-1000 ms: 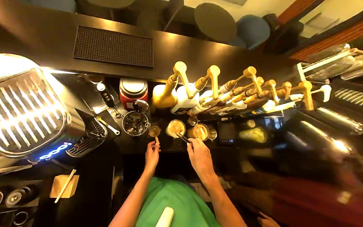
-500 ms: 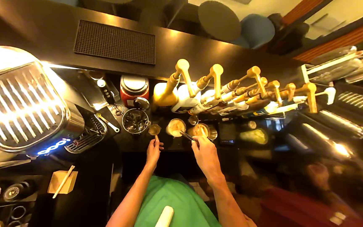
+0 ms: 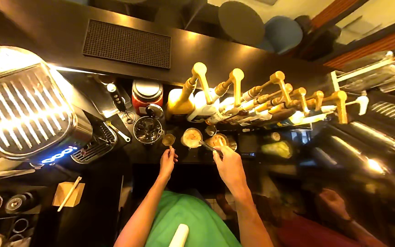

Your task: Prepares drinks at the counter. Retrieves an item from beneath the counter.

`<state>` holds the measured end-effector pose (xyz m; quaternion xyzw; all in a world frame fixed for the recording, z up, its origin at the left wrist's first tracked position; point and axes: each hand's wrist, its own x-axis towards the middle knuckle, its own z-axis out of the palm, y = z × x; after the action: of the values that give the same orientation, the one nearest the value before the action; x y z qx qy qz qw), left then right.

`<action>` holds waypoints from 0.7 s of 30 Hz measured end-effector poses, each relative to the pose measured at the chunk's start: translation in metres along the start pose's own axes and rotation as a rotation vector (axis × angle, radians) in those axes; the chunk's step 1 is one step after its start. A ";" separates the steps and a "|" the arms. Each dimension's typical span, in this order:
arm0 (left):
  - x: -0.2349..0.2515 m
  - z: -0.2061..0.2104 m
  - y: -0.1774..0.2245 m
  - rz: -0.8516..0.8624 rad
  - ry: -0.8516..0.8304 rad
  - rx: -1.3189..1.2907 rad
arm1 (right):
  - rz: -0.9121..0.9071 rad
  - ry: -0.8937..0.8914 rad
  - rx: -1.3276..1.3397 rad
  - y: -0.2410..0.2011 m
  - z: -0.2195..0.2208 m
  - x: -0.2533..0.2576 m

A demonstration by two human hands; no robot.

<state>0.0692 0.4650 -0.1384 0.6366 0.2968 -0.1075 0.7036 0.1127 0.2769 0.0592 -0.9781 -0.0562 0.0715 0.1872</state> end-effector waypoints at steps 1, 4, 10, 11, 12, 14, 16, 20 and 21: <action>0.000 0.000 0.001 0.006 0.005 0.003 | -0.004 0.005 0.001 0.000 -0.001 0.000; -0.003 -0.001 0.000 0.030 0.006 0.013 | -0.007 0.017 0.007 0.001 -0.003 -0.001; -0.016 0.003 0.002 0.043 -0.005 0.048 | -0.033 0.037 0.031 0.005 -0.006 -0.002; -0.019 0.004 0.004 0.036 -0.006 0.052 | -0.036 0.041 0.032 0.005 -0.006 -0.002; -0.022 0.004 0.004 0.030 -0.008 0.053 | -0.038 0.046 0.034 0.005 -0.006 -0.002; -0.028 0.004 0.006 0.022 -0.010 0.050 | -0.034 0.045 0.038 0.005 -0.007 -0.002; -0.034 0.004 0.007 0.013 -0.015 0.056 | -0.035 0.051 0.038 0.005 -0.008 -0.003; -0.044 0.003 0.007 0.012 -0.030 0.080 | -0.045 0.059 0.040 0.005 -0.009 -0.003; -0.047 0.002 0.008 0.011 -0.033 0.083 | -0.048 0.062 0.040 0.005 -0.009 -0.004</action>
<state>0.0367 0.4533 -0.1057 0.6652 0.2767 -0.1264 0.6819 0.1112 0.2685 0.0663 -0.9742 -0.0723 0.0379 0.2102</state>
